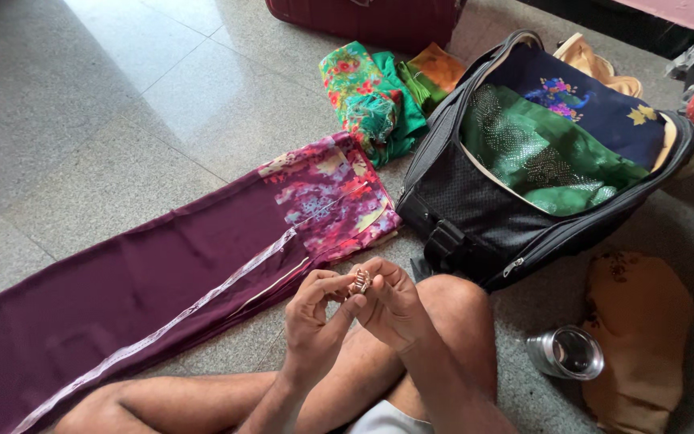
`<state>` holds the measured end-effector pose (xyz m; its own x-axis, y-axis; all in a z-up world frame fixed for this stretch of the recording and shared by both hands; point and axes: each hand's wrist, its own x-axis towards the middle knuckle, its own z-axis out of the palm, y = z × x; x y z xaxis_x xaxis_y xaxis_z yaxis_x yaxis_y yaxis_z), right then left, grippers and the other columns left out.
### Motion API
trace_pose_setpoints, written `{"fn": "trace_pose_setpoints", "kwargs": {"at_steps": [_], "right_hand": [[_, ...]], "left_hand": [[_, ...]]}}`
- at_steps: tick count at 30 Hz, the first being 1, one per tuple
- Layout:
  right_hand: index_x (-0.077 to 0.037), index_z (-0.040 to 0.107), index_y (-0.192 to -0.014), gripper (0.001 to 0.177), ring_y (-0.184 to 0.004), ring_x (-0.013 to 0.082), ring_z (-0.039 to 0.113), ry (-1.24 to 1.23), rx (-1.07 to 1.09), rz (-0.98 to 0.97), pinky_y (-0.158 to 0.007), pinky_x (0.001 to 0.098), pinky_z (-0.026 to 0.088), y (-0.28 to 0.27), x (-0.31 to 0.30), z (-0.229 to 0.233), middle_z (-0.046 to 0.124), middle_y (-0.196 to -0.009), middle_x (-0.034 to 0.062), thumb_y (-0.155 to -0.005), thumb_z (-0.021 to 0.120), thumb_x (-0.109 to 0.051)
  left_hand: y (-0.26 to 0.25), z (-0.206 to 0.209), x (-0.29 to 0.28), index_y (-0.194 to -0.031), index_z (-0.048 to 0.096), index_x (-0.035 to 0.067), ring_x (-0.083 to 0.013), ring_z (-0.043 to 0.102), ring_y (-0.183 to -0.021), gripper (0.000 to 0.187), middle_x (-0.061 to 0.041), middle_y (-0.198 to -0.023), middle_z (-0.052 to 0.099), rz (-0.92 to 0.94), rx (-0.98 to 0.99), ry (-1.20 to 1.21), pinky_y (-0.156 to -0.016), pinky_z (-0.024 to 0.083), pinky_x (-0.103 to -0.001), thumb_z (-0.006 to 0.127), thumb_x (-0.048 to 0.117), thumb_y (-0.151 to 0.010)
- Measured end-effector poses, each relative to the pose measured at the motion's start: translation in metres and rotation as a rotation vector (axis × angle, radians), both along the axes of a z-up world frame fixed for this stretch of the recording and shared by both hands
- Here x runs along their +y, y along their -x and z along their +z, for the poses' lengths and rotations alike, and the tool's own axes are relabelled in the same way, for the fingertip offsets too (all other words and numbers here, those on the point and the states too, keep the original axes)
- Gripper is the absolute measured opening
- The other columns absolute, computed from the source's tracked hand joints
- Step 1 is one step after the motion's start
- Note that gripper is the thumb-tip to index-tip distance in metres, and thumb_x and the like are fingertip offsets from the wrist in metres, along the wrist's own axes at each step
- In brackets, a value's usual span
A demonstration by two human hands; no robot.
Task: The person sits on the floor and removes several pieces of colorful fabric from a bag, then spreads one large purple and floral fabric piece on the floor, aligns its edges using a measuring tape, and folds it into a small rectangle.
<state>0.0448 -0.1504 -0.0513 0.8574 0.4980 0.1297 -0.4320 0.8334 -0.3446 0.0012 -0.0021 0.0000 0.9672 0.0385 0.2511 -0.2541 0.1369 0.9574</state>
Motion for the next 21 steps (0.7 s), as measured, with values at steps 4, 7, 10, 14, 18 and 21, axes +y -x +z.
{"fn": "trace_pose_setpoints", "kwargs": {"at_steps": [4, 7, 10, 14, 18, 21], "right_hand": [[-0.002, 0.066, -0.11, 0.016, -0.103, 0.0177, 0.07, -0.009, -0.061, -0.013, -0.095, 0.0316, 0.057, 0.0, 0.001, -0.003, 0.071, -0.106, 0.0083, -0.104, 0.069, -0.016], [-0.002, 0.067, -0.113, 0.017, -0.096, 0.0171, 0.071, 0.104, -0.053, -0.069, -0.088, 0.0311, 0.058, -0.002, 0.002, -0.01, 0.073, -0.102, 0.0084, -0.098, 0.07, -0.009], [-0.002, 0.068, -0.114, 0.018, -0.09, 0.0169, 0.072, 0.239, -0.011, -0.066, -0.084, 0.0337, 0.06, -0.005, 0.011, -0.017, 0.074, -0.101, 0.0098, -0.096, 0.07, -0.003], [0.002, 0.068, -0.12, 0.019, -0.09, 0.0154, 0.071, 0.327, -0.062, -0.103, -0.081, 0.0297, 0.058, -0.001, 0.011, -0.016, 0.074, -0.104, 0.0109, -0.101, 0.071, 0.0], [-0.001, 0.068, -0.116, 0.017, -0.09, 0.014, 0.07, 0.343, -0.059, -0.13, -0.08, 0.028, 0.057, 0.0, 0.012, -0.015, 0.074, -0.102, 0.0098, -0.099, 0.071, 0.0], [-0.003, 0.066, -0.114, 0.018, -0.095, 0.0114, 0.069, 0.52, -0.137, -0.212, -0.085, 0.0264, 0.058, -0.003, 0.022, -0.022, 0.072, -0.103, 0.0056, -0.098, 0.073, -0.003]], "left_hand": [[-0.002, -0.002, -0.001, -0.119, 0.071, -0.004, -0.0126, 0.065, -0.097, 0.03, -0.008, -0.106, 0.067, 0.042, -0.003, -0.041, -0.086, 0.054, -0.026, 0.076, -0.003, -0.089], [-0.005, -0.009, 0.001, -0.118, 0.071, -0.004, -0.0123, 0.067, -0.094, 0.03, -0.008, -0.102, 0.069, 0.09, -0.007, -0.138, -0.083, 0.055, -0.025, 0.076, -0.002, -0.088], [-0.008, -0.022, 0.009, -0.118, 0.069, -0.004, -0.0112, 0.069, -0.092, 0.026, -0.007, -0.103, 0.071, 0.096, 0.055, -0.046, -0.08, 0.057, -0.024, 0.069, -0.001, -0.093], [-0.009, -0.041, 0.013, -0.12, 0.069, -0.008, -0.0113, 0.066, -0.084, 0.024, -0.006, -0.098, 0.065, 0.053, 0.156, 0.171, -0.072, 0.055, -0.026, 0.068, -0.001, -0.096], [-0.016, -0.059, 0.02, -0.121, 0.068, -0.008, -0.0102, 0.065, -0.089, 0.028, -0.006, -0.097, 0.069, 0.056, 0.219, 0.118, -0.075, 0.053, -0.024, 0.068, 0.001, -0.094], [-0.024, -0.077, 0.024, -0.122, 0.068, -0.008, -0.0097, 0.067, -0.088, 0.03, -0.007, -0.096, 0.071, 0.078, 0.271, 0.039, -0.076, 0.054, -0.023, 0.068, 0.003, -0.094]]}}
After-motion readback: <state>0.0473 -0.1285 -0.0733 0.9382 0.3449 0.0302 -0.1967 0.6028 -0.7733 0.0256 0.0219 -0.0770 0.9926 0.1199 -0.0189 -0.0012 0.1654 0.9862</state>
